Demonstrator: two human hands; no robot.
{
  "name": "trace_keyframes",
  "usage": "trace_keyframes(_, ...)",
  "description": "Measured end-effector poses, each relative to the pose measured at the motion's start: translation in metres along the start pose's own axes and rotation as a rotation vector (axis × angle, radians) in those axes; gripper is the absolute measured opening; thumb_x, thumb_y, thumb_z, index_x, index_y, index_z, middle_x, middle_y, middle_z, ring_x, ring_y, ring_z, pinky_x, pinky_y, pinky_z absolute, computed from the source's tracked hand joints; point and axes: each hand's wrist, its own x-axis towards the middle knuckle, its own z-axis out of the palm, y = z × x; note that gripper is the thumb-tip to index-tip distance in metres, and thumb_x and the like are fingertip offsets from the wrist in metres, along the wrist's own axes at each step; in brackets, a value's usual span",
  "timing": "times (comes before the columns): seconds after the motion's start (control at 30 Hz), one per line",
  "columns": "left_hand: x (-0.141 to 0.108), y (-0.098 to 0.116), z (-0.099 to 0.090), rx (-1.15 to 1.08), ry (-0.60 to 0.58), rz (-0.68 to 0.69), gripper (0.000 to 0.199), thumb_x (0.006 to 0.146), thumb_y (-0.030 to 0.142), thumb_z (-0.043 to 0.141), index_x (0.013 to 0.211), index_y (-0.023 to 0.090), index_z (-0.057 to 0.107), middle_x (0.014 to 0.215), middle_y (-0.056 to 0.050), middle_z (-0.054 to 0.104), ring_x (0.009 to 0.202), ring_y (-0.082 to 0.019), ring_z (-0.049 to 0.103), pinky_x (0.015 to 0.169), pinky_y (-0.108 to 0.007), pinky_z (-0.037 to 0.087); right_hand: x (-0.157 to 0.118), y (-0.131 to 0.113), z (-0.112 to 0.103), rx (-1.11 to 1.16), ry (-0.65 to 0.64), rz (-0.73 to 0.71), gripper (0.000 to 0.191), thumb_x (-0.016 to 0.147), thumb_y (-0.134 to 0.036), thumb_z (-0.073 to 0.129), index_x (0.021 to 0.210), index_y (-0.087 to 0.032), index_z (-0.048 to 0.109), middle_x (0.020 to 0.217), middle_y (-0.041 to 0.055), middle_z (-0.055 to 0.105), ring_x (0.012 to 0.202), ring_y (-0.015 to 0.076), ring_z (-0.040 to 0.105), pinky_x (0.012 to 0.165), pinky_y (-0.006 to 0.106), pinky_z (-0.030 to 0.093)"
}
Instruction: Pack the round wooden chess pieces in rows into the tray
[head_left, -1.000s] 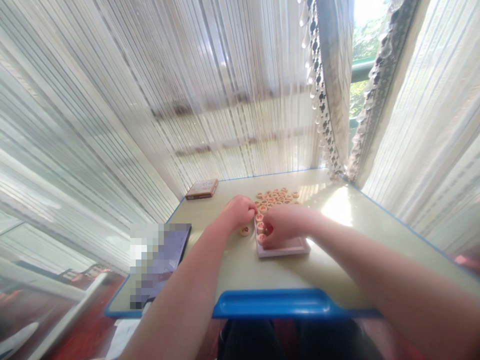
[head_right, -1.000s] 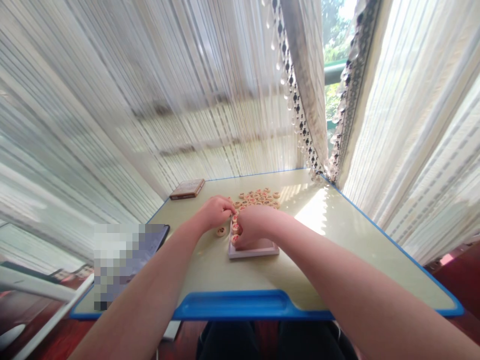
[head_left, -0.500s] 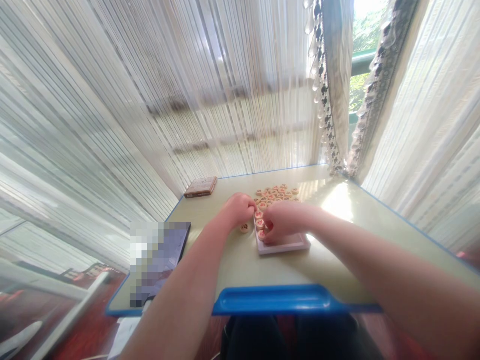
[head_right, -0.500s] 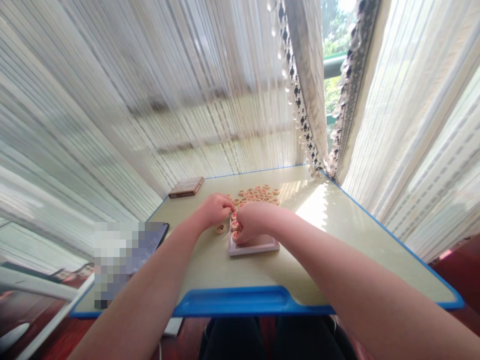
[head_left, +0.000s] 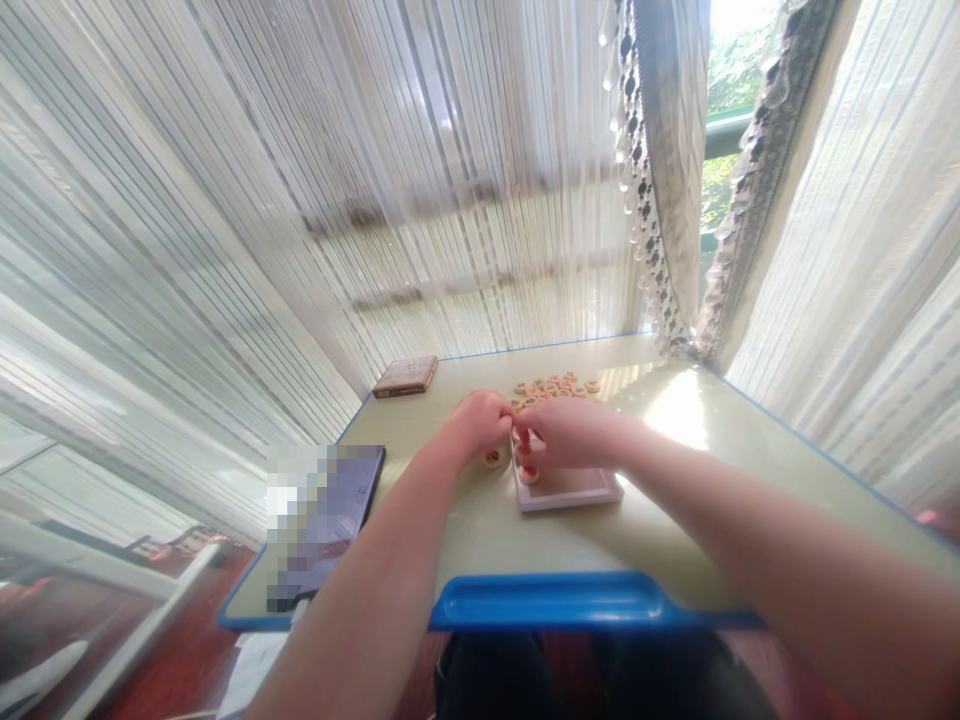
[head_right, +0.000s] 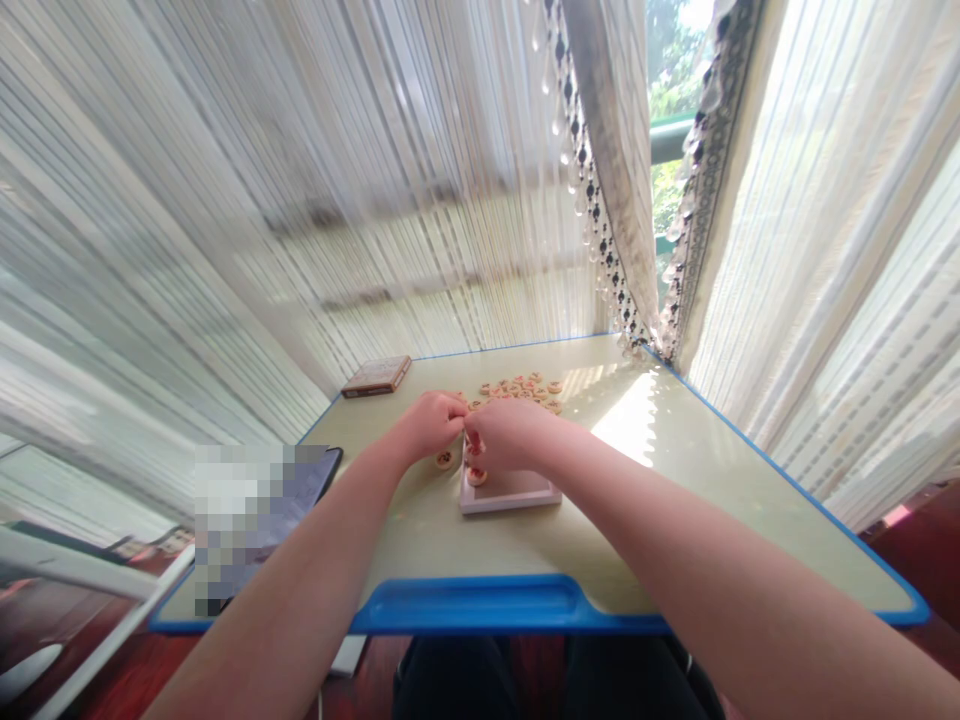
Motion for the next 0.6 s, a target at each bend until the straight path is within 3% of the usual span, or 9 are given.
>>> trace_keyframes(0.6, 0.0012, -0.0010, -0.0007, -0.009, -0.009, -0.024, 0.033, 0.064, 0.013, 0.039, 0.070, 0.018, 0.072, 0.076, -0.003, 0.067, 0.068, -0.013, 0.056, 0.070, -0.023, 0.046, -0.0013, 0.0001, -0.0024, 0.004, -0.023, 0.008, 0.022, 0.073, -0.030, 0.050, 0.088, -0.024, 0.064, 0.086, 0.0043, 0.064, 0.070, 0.0169, 0.056, 0.054, 0.024, 0.035)
